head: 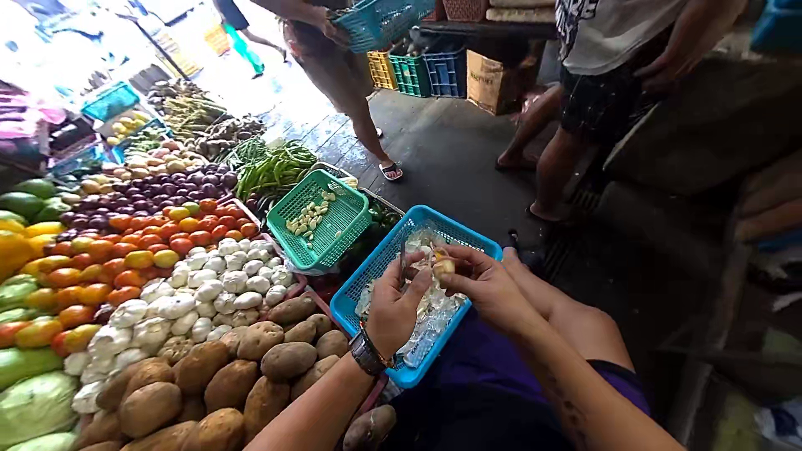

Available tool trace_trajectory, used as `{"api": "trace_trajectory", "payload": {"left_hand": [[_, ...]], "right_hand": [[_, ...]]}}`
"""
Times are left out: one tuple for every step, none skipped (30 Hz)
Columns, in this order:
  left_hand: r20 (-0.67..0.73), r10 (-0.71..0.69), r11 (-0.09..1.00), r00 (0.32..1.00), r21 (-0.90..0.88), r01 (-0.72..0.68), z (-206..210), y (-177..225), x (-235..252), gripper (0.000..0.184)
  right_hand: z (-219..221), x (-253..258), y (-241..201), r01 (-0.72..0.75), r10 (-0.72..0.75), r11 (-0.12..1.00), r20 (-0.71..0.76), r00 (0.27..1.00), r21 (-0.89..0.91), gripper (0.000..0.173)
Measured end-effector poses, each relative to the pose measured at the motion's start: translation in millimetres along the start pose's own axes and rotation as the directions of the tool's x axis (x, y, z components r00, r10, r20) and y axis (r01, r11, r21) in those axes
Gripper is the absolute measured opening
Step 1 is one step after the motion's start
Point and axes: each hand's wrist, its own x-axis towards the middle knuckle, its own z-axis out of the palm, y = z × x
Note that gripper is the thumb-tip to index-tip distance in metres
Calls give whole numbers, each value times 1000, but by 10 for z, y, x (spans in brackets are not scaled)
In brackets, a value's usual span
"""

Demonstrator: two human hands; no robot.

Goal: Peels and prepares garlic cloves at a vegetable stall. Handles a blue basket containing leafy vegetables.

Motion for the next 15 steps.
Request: {"api": "trace_trajectory", "payload": {"left_hand": [[22,56,994,998,97,-58,3,-7,16,39],[51,106,972,993,207,-114,-1,-19,36,40],[69,135,942,988,299,-150,-4,-31,55,35],[78,144,915,987,369,-162,-13,-37,80,30],[76,144,894,987,417,-162,-25,-45,107,25],[79,147,874,986,456,-167,-43,-62,130,23],[88,174,847,981,495,-194,-60,-96,142,23],[103,222,808,969,536,-242,-77,-143,145,25],[124,273,762,954,577,-293,-96,-196,137,27],[139,302,731,943,602,-323,-108,-246,113,28],[134,301,725,944,611,-317,-108,-284,78,29],[113,285,738,952,608,-293,-103,-302,53,29],[85,282,753,956,598,-276,-106,-314,51,29],[62,284,767,957,584,-266,-118,-317,64,29],[48,286,780,957,568,-261,-134,-326,75,29]], "right_hand": [[-20,-29,-20,-5,5,998,6,1000,-58,49],[-28,-53,-39,-16,17,994,9,1000,-104,50],[-31,-66,-45,-26,28,990,9,1000,-137,44],[-36,-61,-38,-40,43,985,9,999,-166,38],[-46,-41,-27,-63,68,979,16,998,-196,34],[-57,-17,-21,-90,99,970,30,995,-226,34],[-63,3,-19,-112,128,960,48,991,-255,34],[-64,17,-17,-127,152,951,66,986,-283,34],[-64,23,-4,-137,170,940,81,982,-311,32],[-59,21,26,-144,183,932,89,979,-333,29],[-50,11,69,-145,188,928,94,978,-343,28],[-34,9,117,-134,176,930,96,980,-343,27],[-9,23,146,-117,157,933,94,983,-341,28],[17,46,154,-100,138,936,92,986,-337,27],[35,59,170,-83,119,943,92,989,-322,27]]}}
